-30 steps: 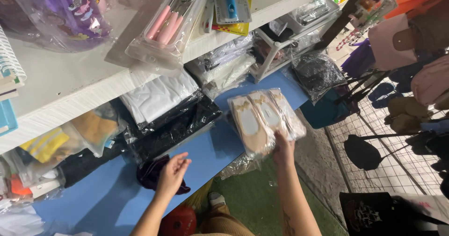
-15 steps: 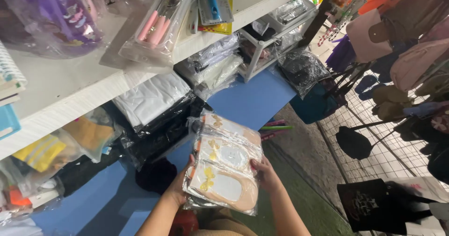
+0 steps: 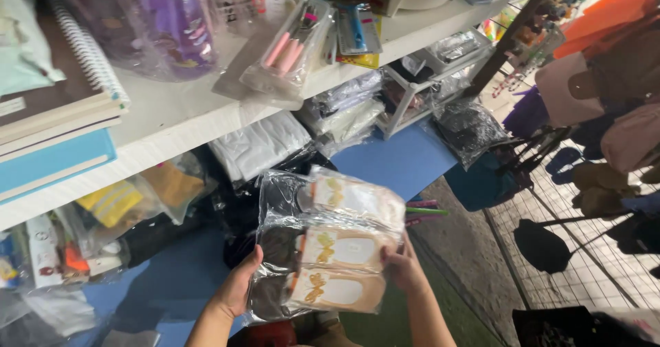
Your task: The person organizes various packaged socks on a blue shelf. They pick up different packs of socks, wipe the shelf surface with a dark cloth, and place the items back in an orderly fashion.
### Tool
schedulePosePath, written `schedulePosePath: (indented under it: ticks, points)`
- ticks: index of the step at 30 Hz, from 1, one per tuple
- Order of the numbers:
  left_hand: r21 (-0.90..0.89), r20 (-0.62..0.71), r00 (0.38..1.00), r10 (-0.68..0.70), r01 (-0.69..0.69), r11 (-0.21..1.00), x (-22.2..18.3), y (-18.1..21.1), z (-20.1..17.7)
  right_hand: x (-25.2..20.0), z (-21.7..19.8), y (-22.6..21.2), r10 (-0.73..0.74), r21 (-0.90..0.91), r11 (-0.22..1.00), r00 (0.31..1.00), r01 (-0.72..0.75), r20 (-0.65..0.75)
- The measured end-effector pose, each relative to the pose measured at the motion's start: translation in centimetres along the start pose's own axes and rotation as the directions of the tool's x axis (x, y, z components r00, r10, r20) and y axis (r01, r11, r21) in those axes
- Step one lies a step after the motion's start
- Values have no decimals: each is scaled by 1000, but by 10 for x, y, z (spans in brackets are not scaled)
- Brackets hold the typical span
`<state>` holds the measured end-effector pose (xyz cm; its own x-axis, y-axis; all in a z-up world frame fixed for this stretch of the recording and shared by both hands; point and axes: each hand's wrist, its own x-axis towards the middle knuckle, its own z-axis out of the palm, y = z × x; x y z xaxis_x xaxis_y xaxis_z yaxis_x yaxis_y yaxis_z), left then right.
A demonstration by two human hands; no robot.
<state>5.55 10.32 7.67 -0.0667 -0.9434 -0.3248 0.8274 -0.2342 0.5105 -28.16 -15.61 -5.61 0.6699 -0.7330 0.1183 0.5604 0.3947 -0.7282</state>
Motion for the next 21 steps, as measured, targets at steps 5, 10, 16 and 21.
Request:
schedulePosePath:
  ticks: [5, 10, 16, 21]
  points:
    - [-12, -9, 992, 124, -125, 992, -26, 15, -12, -17, 37, -60, 4, -34, 999, 963, -13, -269]
    - [-63, 5, 986, 165, -165, 984, -44, 19, -31, -37, 24, -80, -39, -106, 994, 920, -3, -389]
    - [-53, 60, 982, 180, -177, 983, -54, 9, -28, -23, 112, -81, -53, 21, 998, 979, 59, -195]
    - [-69, 56, 987, 149, -145, 987, -44, -19, -39, 7, 152, -31, 145, -10, 989, 988, -145, -53]
